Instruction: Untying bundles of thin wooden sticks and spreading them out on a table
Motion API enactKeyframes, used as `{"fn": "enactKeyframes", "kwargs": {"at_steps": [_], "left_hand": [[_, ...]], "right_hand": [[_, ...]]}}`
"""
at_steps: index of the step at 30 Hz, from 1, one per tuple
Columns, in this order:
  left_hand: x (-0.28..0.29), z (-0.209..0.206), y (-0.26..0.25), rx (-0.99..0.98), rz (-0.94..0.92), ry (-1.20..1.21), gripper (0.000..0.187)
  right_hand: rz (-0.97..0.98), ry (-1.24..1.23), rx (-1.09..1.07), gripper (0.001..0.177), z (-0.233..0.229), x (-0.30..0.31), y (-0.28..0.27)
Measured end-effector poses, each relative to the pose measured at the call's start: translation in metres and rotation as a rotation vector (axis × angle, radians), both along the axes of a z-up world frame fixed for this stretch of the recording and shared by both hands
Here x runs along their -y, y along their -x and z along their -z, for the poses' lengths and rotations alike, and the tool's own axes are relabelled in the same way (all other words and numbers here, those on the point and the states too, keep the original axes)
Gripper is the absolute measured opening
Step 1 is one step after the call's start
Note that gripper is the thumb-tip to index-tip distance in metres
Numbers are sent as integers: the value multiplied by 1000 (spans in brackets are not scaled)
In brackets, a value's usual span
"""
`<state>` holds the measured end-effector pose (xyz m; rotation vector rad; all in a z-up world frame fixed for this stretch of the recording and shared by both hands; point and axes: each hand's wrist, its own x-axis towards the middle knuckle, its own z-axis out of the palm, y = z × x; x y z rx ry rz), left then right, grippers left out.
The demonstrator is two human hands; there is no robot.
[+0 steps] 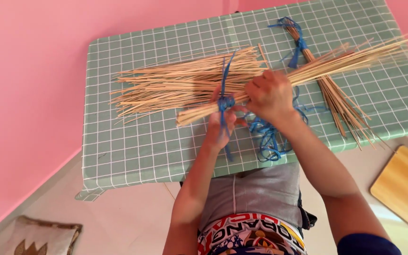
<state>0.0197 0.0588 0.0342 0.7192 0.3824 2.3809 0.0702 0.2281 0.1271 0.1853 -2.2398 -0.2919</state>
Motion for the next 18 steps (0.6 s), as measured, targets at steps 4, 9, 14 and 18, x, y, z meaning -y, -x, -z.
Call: {"fn": "enactKeyframes", "kwargs": {"at_steps": [4, 9, 14, 18], "left_hand": [[4, 13, 22, -30, -195, 59, 62], [4, 30, 38, 162, -416, 378, 23], [17, 40, 49, 211, -447, 380, 23], [37, 11, 35, 271, -533, 383, 22]], "right_hand": [[-4, -36, -37, 14, 6, 18, 13], [-52, 14, -66, 13, 18, 8, 20], [-31, -13, -71, 11, 9, -13, 21], [23, -77, -91, 13, 4, -26, 18]]}}
